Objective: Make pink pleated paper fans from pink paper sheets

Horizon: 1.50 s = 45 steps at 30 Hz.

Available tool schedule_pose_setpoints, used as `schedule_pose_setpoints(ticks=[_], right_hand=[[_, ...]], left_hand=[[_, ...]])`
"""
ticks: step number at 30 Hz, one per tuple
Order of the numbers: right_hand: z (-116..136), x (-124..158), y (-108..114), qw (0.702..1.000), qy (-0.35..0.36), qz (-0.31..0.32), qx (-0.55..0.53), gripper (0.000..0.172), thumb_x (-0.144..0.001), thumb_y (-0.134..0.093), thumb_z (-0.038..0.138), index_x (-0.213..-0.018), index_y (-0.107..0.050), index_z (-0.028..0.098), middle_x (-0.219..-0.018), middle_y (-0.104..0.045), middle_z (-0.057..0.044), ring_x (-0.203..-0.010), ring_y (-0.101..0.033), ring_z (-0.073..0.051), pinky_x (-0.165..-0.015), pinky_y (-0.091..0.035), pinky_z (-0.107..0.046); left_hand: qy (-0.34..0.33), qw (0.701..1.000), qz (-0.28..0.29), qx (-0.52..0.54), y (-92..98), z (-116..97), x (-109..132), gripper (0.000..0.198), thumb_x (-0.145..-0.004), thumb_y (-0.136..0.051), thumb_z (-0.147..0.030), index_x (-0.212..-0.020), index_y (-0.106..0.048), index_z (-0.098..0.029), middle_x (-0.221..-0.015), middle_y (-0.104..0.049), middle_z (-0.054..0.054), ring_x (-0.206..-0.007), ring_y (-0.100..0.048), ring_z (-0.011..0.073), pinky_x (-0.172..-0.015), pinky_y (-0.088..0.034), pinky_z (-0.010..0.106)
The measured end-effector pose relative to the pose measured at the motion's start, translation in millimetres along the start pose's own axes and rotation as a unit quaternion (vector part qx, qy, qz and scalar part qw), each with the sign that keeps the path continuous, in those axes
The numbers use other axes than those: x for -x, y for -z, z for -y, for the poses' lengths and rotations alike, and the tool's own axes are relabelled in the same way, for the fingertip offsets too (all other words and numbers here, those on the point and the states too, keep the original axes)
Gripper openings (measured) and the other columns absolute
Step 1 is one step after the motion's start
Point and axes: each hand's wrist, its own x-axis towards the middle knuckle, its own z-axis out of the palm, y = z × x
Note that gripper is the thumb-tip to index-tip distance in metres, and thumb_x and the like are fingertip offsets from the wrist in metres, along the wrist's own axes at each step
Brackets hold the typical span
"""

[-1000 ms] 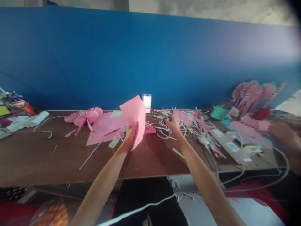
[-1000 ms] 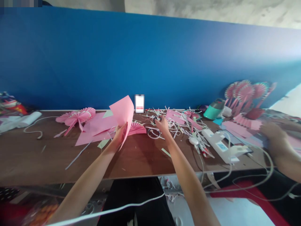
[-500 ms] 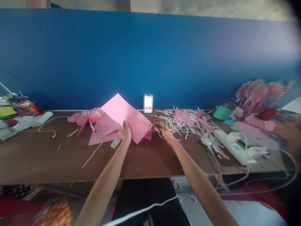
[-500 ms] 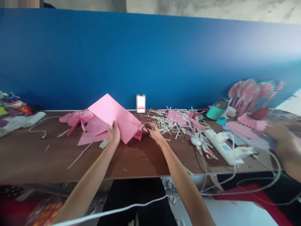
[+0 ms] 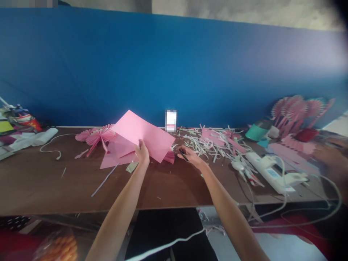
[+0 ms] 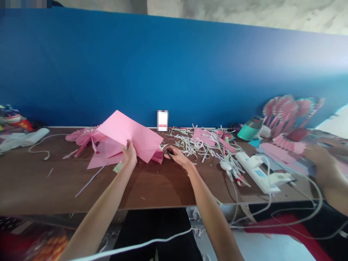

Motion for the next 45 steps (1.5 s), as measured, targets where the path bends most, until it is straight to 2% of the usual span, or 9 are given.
schedule_pose_setpoints(ticks=[3, 10, 13, 17, 23, 27, 34, 37, 45], right_hand=[[1.9, 0.6, -0.6, 1.0, -0.008, 0.005, -0.001, 0.032, -0.078, -0.067, 0.039, -0.104, -0.061, 0.021, -0.102, -0.06, -0.003, -0.097, -0.055, -0.019, -0.087, -0.041, -0.029], [-0.8, -0.6, -1.0, 0.999, -0.03, -0.004, -0.024, 0.034, -0.073, -0.071, 0.041, -0.1, -0.064, 0.02, -0.095, -0.062, -0.004, -0.086, -0.056, -0.019, -0.075, -0.044, -0.028], [-6.5, -2.6, -0.8, 0.999, -0.012, -0.006, -0.037, 0.03, -0.071, -0.073, 0.04, -0.092, -0.065, 0.02, -0.09, -0.06, -0.003, -0.081, -0.055, -0.017, -0.071, -0.043, -0.027], [-9.1, -2.3, -1.2, 0.999, -0.016, -0.002, -0.032, 0.032, -0.07, -0.074, 0.041, -0.093, -0.067, 0.019, -0.085, -0.059, -0.002, -0.075, -0.054, -0.015, -0.066, -0.041, -0.026], [0.8, 2.7, -4.9, 0.999, -0.031, -0.003, -0.027, 0.032, -0.071, -0.073, 0.041, -0.092, -0.07, 0.018, -0.074, -0.056, -0.001, -0.065, -0.05, -0.012, -0.057, -0.038, -0.024], [5.2, 4.4, -4.6, 0.999, -0.046, -0.017, -0.016, 0.029, -0.07, -0.074, 0.041, -0.087, -0.071, 0.018, -0.063, -0.051, 0.001, -0.055, -0.044, -0.01, -0.049, -0.033, -0.023], [8.3, 8.1, -1.4, 0.996, -0.077, -0.029, -0.015, 0.035, -0.069, -0.074, 0.044, -0.088, -0.071, 0.015, -0.053, -0.049, 0.003, -0.045, -0.039, -0.007, -0.041, -0.026, -0.021], [14.0, 10.2, 0.4, 0.996, -0.08, -0.028, -0.009, 0.036, -0.068, -0.075, 0.044, -0.085, -0.071, 0.013, -0.05, -0.049, 0.003, -0.043, -0.037, -0.006, -0.04, -0.024, -0.021], [12.0, 12.2, 3.2, 0.994, -0.102, -0.044, -0.012, 0.04, -0.069, -0.074, 0.041, -0.097, -0.072, 0.013, -0.052, -0.052, 0.002, -0.043, -0.04, -0.006, -0.039, -0.025, -0.019]], left_hand=[[0.019, 0.999, -0.035, -0.037, -2.7, 1.2, 1.1, 0.063, -0.084, -0.049, -0.063, -0.122, -0.052, -0.014, -0.135, -0.052, 0.016, -0.133, -0.04, 0.0302, -0.112, -0.028, 0.039], [0.022, 1.0, 0.01, 0.005, -5.0, 0.3, 5.7, 0.057, -0.084, -0.052, -0.06, -0.12, -0.056, -0.016, -0.132, -0.056, 0.012, -0.127, -0.048, 0.0264, -0.106, -0.037, 0.036], [-0.005, 0.999, 0.02, 0.028, -5.9, 0.2, 7.1, 0.055, -0.085, -0.051, -0.058, -0.121, -0.056, -0.017, -0.133, -0.055, 0.011, -0.126, -0.049, 0.0237, -0.106, -0.038, 0.034], [-0.025, 0.999, 0.012, 0.027, -5.8, 2.3, 6.1, 0.055, -0.086, -0.051, -0.057, -0.122, -0.056, -0.015, -0.132, -0.056, 0.012, -0.126, -0.049, 0.0236, -0.107, -0.037, 0.034], [-0.075, 0.997, 0.007, 0.013, -3.7, 1.7, 2.7, 0.048, -0.089, -0.049, -0.051, -0.12, -0.057, -0.016, -0.132, -0.056, 0.012, -0.127, -0.048, 0.0226, -0.108, -0.035, 0.033], [-0.076, 0.997, 0.004, -0.008, -2.1, -0.4, 2.4, 0.046, -0.089, -0.049, -0.052, -0.116, -0.058, -0.016, -0.127, -0.059, 0.014, -0.124, -0.051, 0.0246, -0.106, -0.037, 0.035], [-0.03, 0.999, 0.03, 0.013, -0.8, -0.6, 3.1, 0.052, -0.07, -0.074, -0.047, -0.109, -0.062, -0.015, -0.11, -0.066, 0.01, -0.107, -0.061, 0.0246, -0.1, -0.044, 0.044], [-0.02, 0.998, 0.059, 0.032, -1.5, -0.8, 2.5, 0.047, -0.069, -0.075, -0.045, -0.102, -0.066, -0.013, -0.104, -0.068, 0.011, -0.1, -0.064, 0.0237, -0.095, -0.049, 0.042], [0.009, 0.998, 0.052, 0.031, -0.9, -2.4, 3.0, 0.049, -0.065, -0.078, -0.046, -0.101, -0.065, -0.015, -0.109, -0.067, 0.011, -0.108, -0.062, 0.0256, -0.098, -0.047, 0.042]])
